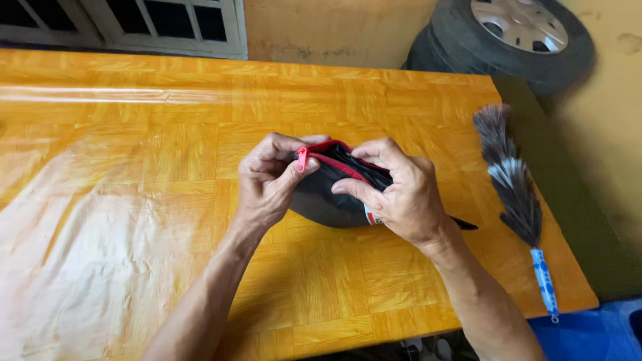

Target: The person folds a black garment into a compact square, places it into a small black pouch, and then takes a larger black shipping bag and wipes it with a duster.

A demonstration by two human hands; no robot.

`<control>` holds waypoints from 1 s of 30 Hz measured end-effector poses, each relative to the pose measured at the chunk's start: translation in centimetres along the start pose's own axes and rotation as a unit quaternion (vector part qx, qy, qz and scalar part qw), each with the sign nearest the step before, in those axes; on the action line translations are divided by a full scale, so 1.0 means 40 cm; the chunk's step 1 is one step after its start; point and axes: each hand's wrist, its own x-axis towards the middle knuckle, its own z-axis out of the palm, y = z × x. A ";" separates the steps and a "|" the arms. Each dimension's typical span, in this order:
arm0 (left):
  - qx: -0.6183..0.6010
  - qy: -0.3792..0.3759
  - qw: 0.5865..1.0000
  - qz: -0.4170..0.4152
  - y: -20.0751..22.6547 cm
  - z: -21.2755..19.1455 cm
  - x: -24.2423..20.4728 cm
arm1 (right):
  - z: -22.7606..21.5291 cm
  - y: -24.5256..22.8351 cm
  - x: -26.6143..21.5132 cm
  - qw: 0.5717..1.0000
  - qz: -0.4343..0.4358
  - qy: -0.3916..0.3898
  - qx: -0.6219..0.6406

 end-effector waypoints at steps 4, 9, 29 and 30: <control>0.009 0.031 0.999 0.014 -0.023 -0.012 0.009 | 0.012 -0.032 0.039 0.999 0.001 0.000 0.046; -0.026 0.097 0.994 -0.030 -0.077 -0.045 0.011 | 0.024 -0.042 0.071 0.998 -0.032 -0.046 0.039; 0.094 0.056 0.992 0.060 -0.051 -0.081 0.022 | 0.047 -0.102 0.307 0.916 -0.256 -0.304 -0.062; 0.093 0.048 0.993 0.061 -0.049 -0.083 0.027 | 0.044 -0.101 0.320 0.914 -0.245 -0.321 -0.038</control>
